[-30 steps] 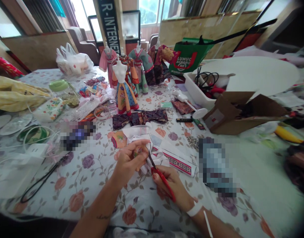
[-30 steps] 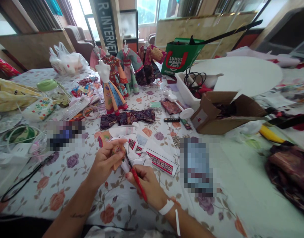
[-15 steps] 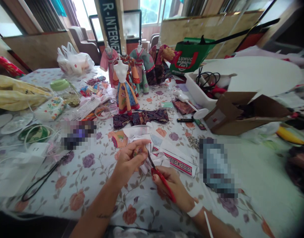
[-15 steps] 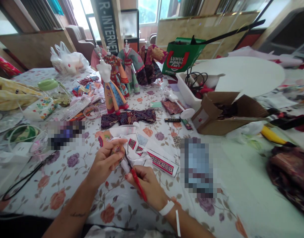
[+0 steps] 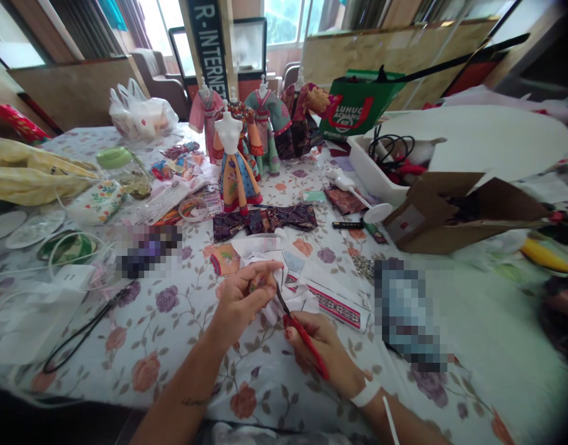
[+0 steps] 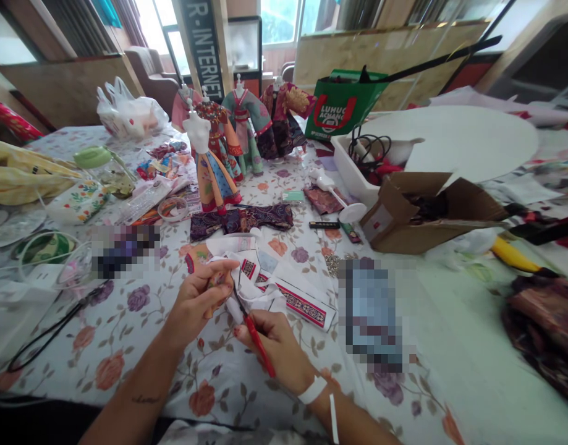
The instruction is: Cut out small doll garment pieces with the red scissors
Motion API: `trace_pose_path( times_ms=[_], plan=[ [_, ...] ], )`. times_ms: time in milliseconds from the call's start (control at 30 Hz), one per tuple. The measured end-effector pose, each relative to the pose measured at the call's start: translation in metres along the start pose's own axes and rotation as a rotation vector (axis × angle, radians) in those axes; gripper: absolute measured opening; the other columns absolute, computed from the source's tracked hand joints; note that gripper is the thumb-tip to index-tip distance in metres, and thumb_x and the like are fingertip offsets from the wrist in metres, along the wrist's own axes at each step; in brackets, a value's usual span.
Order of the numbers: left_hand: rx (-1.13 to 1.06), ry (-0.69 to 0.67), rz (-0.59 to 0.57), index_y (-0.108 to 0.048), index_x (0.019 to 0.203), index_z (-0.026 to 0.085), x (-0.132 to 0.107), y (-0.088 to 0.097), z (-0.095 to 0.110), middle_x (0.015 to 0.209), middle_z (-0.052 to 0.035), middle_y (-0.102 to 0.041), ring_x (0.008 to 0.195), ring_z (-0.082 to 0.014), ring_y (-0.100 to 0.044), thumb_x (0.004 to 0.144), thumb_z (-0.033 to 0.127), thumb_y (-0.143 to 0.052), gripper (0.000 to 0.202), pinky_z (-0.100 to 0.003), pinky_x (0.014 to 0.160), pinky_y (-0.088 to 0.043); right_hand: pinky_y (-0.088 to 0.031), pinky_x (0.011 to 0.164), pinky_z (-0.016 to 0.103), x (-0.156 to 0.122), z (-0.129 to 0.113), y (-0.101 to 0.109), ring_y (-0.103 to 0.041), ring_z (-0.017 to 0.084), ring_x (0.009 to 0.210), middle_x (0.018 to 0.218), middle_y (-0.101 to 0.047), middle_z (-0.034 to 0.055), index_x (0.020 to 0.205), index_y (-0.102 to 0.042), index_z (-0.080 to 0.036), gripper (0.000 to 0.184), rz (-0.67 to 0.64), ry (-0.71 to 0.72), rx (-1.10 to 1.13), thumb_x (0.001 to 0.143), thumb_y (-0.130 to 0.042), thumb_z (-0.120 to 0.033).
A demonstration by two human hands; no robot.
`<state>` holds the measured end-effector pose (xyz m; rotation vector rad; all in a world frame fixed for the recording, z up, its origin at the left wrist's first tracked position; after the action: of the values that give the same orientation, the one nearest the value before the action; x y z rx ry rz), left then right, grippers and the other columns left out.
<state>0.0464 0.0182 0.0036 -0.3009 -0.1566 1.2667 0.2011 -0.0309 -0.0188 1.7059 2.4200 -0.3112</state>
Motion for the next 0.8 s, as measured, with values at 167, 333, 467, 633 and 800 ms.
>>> trace_pose_path(
  times_ms=[167,333,467,633,800],
  plan=[
    [-0.017,-0.002,-0.014,-0.065,0.11,0.022,-0.0003,0.001,-0.0013,0.071,0.0033,-0.051,0.041,0.0,-0.029,0.08,0.021,-0.063,0.031,-0.016,0.034,-0.018,-0.019,0.035,0.02,0.0011,0.0,0.0,-0.034,0.007,0.035,0.041,-0.039,-0.0066,0.055,-0.041,-0.019,0.052,0.011,0.006,-0.016,0.075,-0.06,-0.062],
    [-0.076,-0.011,-0.03,-0.065,0.109,0.021,0.0007,-0.0011,-0.0013,0.072,0.0031,-0.052,0.042,0.0006,-0.03,0.079,0.018,-0.063,0.031,-0.016,0.037,-0.02,-0.02,0.034,0.02,0.0018,0.0024,-0.0001,-0.034,0.006,0.034,0.041,-0.039,-0.0071,0.056,-0.039,-0.02,0.052,-0.003,0.002,-0.004,0.074,-0.06,-0.063],
    [-0.103,-0.001,-0.041,-0.065,0.11,0.02,0.0003,-0.0044,-0.0017,0.072,0.0029,-0.052,0.043,-0.0002,-0.032,0.078,0.017,-0.064,0.032,-0.016,0.039,-0.023,-0.021,0.034,0.019,0.0008,0.0019,-0.0007,-0.032,0.006,0.033,0.042,-0.038,-0.0079,0.059,-0.039,-0.02,0.052,0.0,0.015,0.011,0.077,-0.055,-0.067],
    [-0.102,0.005,-0.033,-0.065,0.11,0.019,0.0002,-0.0062,-0.0027,0.072,0.0025,-0.052,0.044,-0.001,-0.033,0.077,0.019,-0.065,0.034,-0.017,0.04,-0.025,-0.022,0.034,0.019,0.0007,0.0007,-0.0003,-0.033,0.006,0.033,0.043,-0.037,-0.008,0.06,-0.038,-0.02,0.052,-0.003,0.039,-0.001,0.077,-0.054,-0.067],
    [-0.114,0.001,-0.029,-0.066,0.108,0.02,0.0006,-0.0074,-0.002,0.073,0.0029,-0.053,0.043,-0.0001,-0.033,0.077,0.019,-0.065,0.031,-0.016,0.04,-0.026,-0.022,0.035,0.019,0.0009,0.0038,0.0014,-0.034,0.006,0.034,0.043,-0.038,-0.0076,0.061,-0.038,-0.02,0.051,-0.015,0.063,-0.009,0.079,-0.052,-0.065]
  ],
)
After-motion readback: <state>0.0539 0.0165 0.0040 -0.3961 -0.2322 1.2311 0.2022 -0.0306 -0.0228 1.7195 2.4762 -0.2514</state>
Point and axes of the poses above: each hand's wrist, its own x-axis towards the middle knuckle, its own y-axis out of the back of the hand, z = x × y, the point moved 1 cm from there along x, towards the middle knuckle
